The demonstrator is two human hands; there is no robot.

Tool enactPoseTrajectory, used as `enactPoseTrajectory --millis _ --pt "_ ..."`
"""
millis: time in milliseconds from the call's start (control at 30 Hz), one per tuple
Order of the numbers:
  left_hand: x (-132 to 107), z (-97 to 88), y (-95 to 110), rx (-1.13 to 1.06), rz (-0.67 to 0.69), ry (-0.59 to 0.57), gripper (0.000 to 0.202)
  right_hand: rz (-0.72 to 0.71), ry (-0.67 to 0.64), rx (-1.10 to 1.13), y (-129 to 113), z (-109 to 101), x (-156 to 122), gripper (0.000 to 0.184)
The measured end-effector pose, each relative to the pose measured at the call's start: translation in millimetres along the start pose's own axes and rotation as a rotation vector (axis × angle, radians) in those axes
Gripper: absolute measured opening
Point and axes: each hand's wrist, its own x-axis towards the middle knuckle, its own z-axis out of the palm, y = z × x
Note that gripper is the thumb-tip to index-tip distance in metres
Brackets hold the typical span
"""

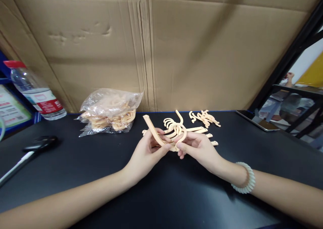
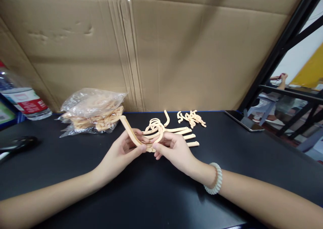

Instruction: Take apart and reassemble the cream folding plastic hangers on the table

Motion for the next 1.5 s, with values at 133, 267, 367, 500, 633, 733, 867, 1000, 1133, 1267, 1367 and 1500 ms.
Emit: enactPoseTrajectory --millis 133,267,367,500,633,733,867,1000,1133,1267,1367,1500 --pt "0.6 -0.8 -1.9 -0.037 -0.057 -0.075 0.028 0.018 -0.018 0.062 -1.3 -0.1 0.8 0.024" --pt "0.3 -0.9 -1.4 -0.036 -0.072 -0.030 0.025 -0.092 0.063 -0.126 -7.9 -18.9 10.8 0.026" --pt "0.3 -0.1 1.5 -0.030 -0.092 0.004 0.026 -0.257 0.108 -0.513 -15.8 -45.9 25.2 0.020" --pt "0.3 0.8 4.3 0.014 -0.101 -0.024 0.024 -0.424 -0.013 -1.046 -16.9 -76.7 41.8 0.019" --pt "0.3 1.2 5.5 0.025 -0.095 -0.049 0.023 -0.428 -0.193 -1.184 -0.7 -88.1 49.6 0.029" --pt "0.2 1.4 6.1 0.018 -0.093 -0.043 0.022 -0.405 -0.221 -1.186 12.5 -90.6 54.3 0.041" --pt "0.2 1.2 5.1 0.012 -0.089 -0.041 0.022 -0.404 -0.263 -1.162 16.1 -91.3 60.0 0.044" --pt "0.6 0.6 2.4 0.002 -0.067 -0.052 0.023 -0.386 -0.231 -1.148 10.5 -90.6 60.8 0.036" --pt "0.8 0.3 1.6 -0.006 -0.074 -0.052 0.023 -0.381 -0.190 -1.108 9.7 -92.2 60.0 0.028" --pt "0.8 0.4 2.6 0.008 -0.087 -0.042 0.023 -0.400 -0.145 -1.069 11.2 -92.5 60.6 0.025" --pt "0.9 0.5 3.2 0.011 -0.092 -0.036 0.024 -0.417 -0.073 -1.034 10.1 -91.6 60.6 0.022" --pt "0.9 0.4 3.7 0.018 -0.086 -0.036 0.024 -0.425 -0.058 -1.022 7.8 -93.3 58.2 0.023"
